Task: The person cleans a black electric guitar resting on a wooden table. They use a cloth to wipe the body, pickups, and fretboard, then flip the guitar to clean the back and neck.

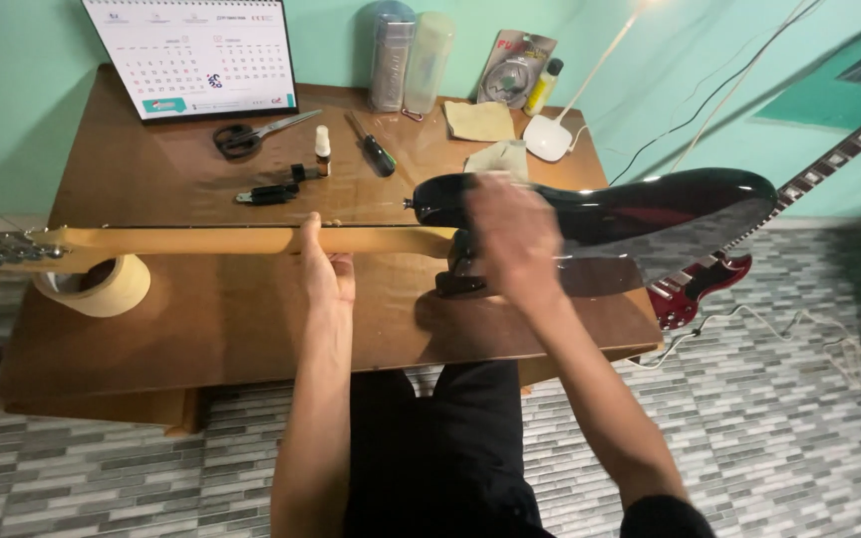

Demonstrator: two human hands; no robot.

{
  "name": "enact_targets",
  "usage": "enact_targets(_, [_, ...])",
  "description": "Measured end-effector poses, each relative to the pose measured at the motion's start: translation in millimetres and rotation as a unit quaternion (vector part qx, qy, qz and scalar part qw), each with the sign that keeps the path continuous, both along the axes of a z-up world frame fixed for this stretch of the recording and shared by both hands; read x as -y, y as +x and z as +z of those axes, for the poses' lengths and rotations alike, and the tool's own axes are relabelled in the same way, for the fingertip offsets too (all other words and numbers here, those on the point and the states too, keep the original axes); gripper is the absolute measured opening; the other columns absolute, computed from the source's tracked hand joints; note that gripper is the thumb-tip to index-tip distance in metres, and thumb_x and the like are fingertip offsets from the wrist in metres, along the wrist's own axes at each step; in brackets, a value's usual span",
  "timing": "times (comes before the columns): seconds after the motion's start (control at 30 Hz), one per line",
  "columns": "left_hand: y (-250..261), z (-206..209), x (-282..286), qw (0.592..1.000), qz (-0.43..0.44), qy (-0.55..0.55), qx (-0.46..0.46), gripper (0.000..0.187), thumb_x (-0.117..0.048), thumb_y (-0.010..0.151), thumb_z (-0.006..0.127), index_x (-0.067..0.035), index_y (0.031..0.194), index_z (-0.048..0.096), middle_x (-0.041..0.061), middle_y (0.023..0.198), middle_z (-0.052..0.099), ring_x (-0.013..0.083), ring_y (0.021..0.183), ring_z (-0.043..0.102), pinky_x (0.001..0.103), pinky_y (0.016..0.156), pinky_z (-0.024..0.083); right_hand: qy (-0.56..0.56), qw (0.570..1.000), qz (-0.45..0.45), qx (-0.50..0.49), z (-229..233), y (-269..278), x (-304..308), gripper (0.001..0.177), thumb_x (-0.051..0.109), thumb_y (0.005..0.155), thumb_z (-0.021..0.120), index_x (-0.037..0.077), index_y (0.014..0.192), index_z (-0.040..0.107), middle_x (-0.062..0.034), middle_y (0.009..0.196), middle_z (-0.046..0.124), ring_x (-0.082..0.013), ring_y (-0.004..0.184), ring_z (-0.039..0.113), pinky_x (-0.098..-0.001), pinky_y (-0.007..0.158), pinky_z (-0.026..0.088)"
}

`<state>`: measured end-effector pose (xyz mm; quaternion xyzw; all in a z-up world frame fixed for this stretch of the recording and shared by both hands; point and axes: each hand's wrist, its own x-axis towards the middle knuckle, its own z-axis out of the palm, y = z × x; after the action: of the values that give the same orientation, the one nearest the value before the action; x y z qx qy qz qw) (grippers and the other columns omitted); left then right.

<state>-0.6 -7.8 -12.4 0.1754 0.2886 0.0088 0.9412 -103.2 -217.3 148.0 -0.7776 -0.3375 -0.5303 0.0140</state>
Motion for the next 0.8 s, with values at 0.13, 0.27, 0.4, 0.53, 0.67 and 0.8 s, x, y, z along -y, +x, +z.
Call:
enact_targets(0.13, [5, -7, 9, 0.999, 0.034, -0.002, 0.005, 0.036, -0.019, 0.075, 0.092, -0.008, 0.1, 0.069, 0.008, 0.085, 0.072, 0.0205, 0.077, 0.076, 0.041, 0.076, 0.069, 0.105, 0.982, -0.152, -0.023, -25, -12, 48, 0.03, -0.001, 0.1, 0.053, -0.007, 0.125, 0.068, -0.0224, 0.122, 0.071, -0.0413, 0.115, 0.068, -0.0474, 0.1, 0.048])
enact_targets(0.27, [2, 7, 7, 0.998, 0.052, 0.019, 0.002, 0.04, -0.016, 0.075, 0.092, -0.006, 0.105, 0.067, 0.011, 0.086, 0.072, 0.0228, 0.077, 0.076, 0.043, 0.075, 0.069, 0.16, 0.968, -0.185, -0.059, -20, 2, 3, 0.034, -0.009, 0.094, 0.057, -0.006, 0.127, 0.066, -0.0247, 0.123, 0.069, -0.0431, 0.117, 0.065, -0.0492, 0.104, 0.045])
enact_targets(0.4, [9, -14, 8, 0.998, 0.069, -0.007, -0.001, 0.05, -0.015, 0.073, 0.094, -0.005, 0.113, 0.065, 0.013, 0.092, 0.072, 0.0285, 0.078, 0.075, 0.048, 0.075, 0.067, 0.083, 0.986, -0.127, -0.064, -5, 11, -66, 0.037, -0.008, 0.085, 0.057, 0.0, 0.118, 0.072, -0.0192, 0.114, 0.071, -0.0406, 0.108, 0.069, -0.0483, 0.1, 0.048])
enact_targets(0.53, [-11, 17, 3, 0.997, -0.034, 0.056, -0.037, 0.058, -0.044, 0.069, 0.094, -0.011, 0.11, 0.069, 0.01, 0.088, 0.072, 0.0229, 0.078, 0.077, 0.041, 0.069, 0.069, 0.185, 0.959, 0.081, -0.2, -4, -5, -90, 0.016, -0.004, 0.085, 0.065, 0.005, 0.096, 0.072, -0.0132, 0.103, 0.075, -0.0354, 0.099, 0.073, -0.0449, 0.093, 0.053])
enact_targets(0.67, [-6, 25, -1, 1.0, 0.011, 0.009, -0.001, 0.033, -0.023, 0.075, 0.091, -0.01, 0.097, 0.072, 0.007, 0.082, 0.073, 0.02, 0.076, 0.076, 0.036, 0.075, 0.069, 0.318, 0.929, -0.014, -0.191, 26, -15, -40, 0.008, 0.001, 0.096, 0.067, 0.005, 0.103, 0.07, -0.0121, 0.098, 0.072, -0.0362, 0.096, 0.071, -0.0445, 0.087, 0.054])
enact_targets(0.8, [-15, 35, -3, 0.999, 0.032, 0.009, 0.011, 0.033, -0.02, 0.075, 0.092, -0.011, 0.097, 0.069, 0.007, 0.082, 0.073, 0.0199, 0.076, 0.076, 0.04, 0.077, 0.069, 0.18, 0.968, -0.172, -0.014, 8, -4, 41, 0.017, 0.001, 0.092, 0.075, 0.014, 0.102, 0.075, -0.0058, 0.102, 0.071, -0.0316, 0.102, 0.064, -0.0403, 0.093, 0.049])
